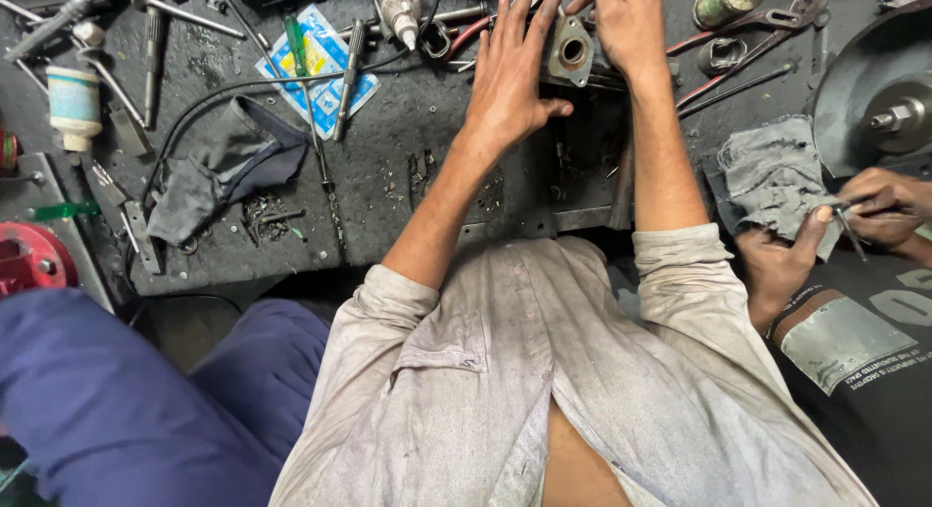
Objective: The person cleans a metal engine casing with a rag, then uses a hammer and punch to seat pins into the casing. They repeatedly insert and remove small metal pins and use a hammer to tap them into place on a cluttered workbench.
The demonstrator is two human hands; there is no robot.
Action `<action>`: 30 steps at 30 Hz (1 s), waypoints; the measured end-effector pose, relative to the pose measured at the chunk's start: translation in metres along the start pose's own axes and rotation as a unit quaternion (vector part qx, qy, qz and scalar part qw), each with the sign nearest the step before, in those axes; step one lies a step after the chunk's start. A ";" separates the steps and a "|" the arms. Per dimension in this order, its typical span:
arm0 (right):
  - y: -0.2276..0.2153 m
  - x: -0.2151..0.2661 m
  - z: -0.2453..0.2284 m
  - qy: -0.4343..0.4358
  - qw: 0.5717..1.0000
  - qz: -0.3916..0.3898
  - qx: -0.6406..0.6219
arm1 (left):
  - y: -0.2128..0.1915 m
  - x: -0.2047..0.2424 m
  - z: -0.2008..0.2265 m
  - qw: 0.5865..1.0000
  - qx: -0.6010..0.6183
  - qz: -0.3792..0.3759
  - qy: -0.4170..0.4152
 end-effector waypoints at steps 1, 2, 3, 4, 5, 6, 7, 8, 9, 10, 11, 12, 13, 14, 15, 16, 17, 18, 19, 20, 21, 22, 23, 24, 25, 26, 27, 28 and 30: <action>0.000 0.000 0.001 -0.008 1.000 -0.003 0.000 | 0.000 0.000 0.000 1.000 -0.001 0.001 0.001; 0.000 0.000 0.002 -0.018 1.000 -0.007 -0.001 | 0.001 0.001 0.000 1.000 -0.002 0.004 0.000; 0.000 0.000 0.002 -0.027 1.000 -0.012 -0.002 | 0.001 0.001 0.000 1.000 -0.004 0.006 -0.001; 0.000 -0.001 0.004 -0.018 1.000 -0.010 0.009 | 0.000 0.002 -0.001 1.000 0.000 0.005 0.001; 0.001 -0.002 0.006 -0.010 1.000 -0.009 0.021 | 0.001 0.002 -0.002 1.000 0.003 0.005 0.002; -0.001 0.000 0.007 -0.001 0.999 -0.004 0.033 | 0.002 0.003 -0.002 1.000 0.008 0.002 0.007; -0.001 0.000 0.008 -0.003 1.000 -0.004 0.025 | 0.002 0.003 -0.002 1.000 0.000 0.001 0.003; -0.002 0.000 0.008 -0.004 1.000 -0.001 0.018 | 0.003 0.002 -0.003 1.000 -0.006 -0.001 0.002; -0.002 -0.001 0.007 -0.006 1.000 0.002 0.012 | 0.003 0.001 -0.004 1.000 -0.013 -0.002 0.001; -0.002 -0.001 0.007 0.007 1.000 0.003 0.027 | 0.004 0.000 -0.004 1.000 -0.014 0.002 0.004; -0.002 0.000 0.007 0.019 0.999 0.005 0.041 | 0.004 0.000 -0.004 1.000 -0.016 0.006 0.007; -0.003 0.001 0.006 0.030 0.998 0.006 0.057 | 0.004 0.000 -0.004 1.000 -0.017 0.011 0.010; -0.003 0.002 0.002 0.001 0.997 -0.006 0.073 | 0.005 0.000 -0.004 1.000 -0.018 0.012 0.012; -0.002 0.003 -0.002 -0.029 0.995 -0.021 0.088 | 0.005 0.000 -0.004 1.000 -0.019 0.014 0.013; -0.001 0.004 -0.007 -0.059 0.992 -0.035 0.104 | 0.004 0.000 -0.004 1.000 -0.020 0.017 0.014; 0.000 0.004 -0.009 -0.056 0.993 -0.031 0.103 | 0.004 0.000 -0.005 1.000 -0.018 0.014 0.013; 0.000 0.003 -0.011 -0.053 0.993 -0.026 0.103 | 0.004 0.000 -0.005 1.000 -0.017 0.011 0.012; -0.001 0.003 -0.013 -0.051 0.993 -0.023 0.103 | 0.004 0.000 -0.004 1.000 -0.015 0.009 0.010; -0.001 0.002 -0.016 -0.063 0.990 -0.018 0.127 | 0.004 -0.001 -0.004 1.000 -0.016 0.005 0.007; -0.001 0.002 -0.018 -0.074 0.986 -0.014 0.152 | 0.005 -0.001 -0.003 1.000 -0.017 0.001 0.003; -0.001 0.002 -0.021 -0.086 0.981 -0.009 0.176 | 0.005 -0.001 -0.003 1.000 -0.019 -0.003 0.000; 0.000 0.002 -0.022 -0.082 0.984 -0.017 0.159 | 0.004 -0.001 -0.003 1.000 -0.015 -0.003 0.000; 0.000 0.002 -0.023 -0.078 0.986 -0.025 0.143 | 0.004 0.000 -0.003 1.000 -0.011 -0.002 -0.001; 0.001 0.002 -0.024 -0.073 0.989 -0.033 0.127 | 0.003 0.000 -0.004 1.000 -0.008 -0.001 0.000; 0.001 0.002 -0.025 -0.058 0.990 -0.031 0.126 | 0.003 0.000 -0.003 1.000 -0.007 0.000 0.002; 0.000 0.002 -0.025 -0.043 0.991 -0.030 0.127 | 0.002 -0.001 -0.003 1.000 -0.007 0.002 0.004; 0.000 0.001 -0.026 -0.029 0.991 -0.028 0.127 | 0.001 -0.001 -0.002 1.000 -0.007 0.003 0.007; 0.001 0.001 -0.031 -0.052 0.990 -0.029 0.126 | 0.001 -0.001 -0.002 1.000 -0.005 0.003 0.005; 0.005 0.003 -0.039 -0.098 0.987 -0.029 0.123 | -0.001 0.001 0.000 1.000 -0.002 0.002 0.002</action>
Point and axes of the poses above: each hand's wrist, its own x-axis away from the middle knuckle, its own y-axis out of the palm, z = x × y, the point moved 4 cm from there along -x, towards the middle knuckle, and after that the axes turned 5 degrees about -x, right-handed, at the moved point
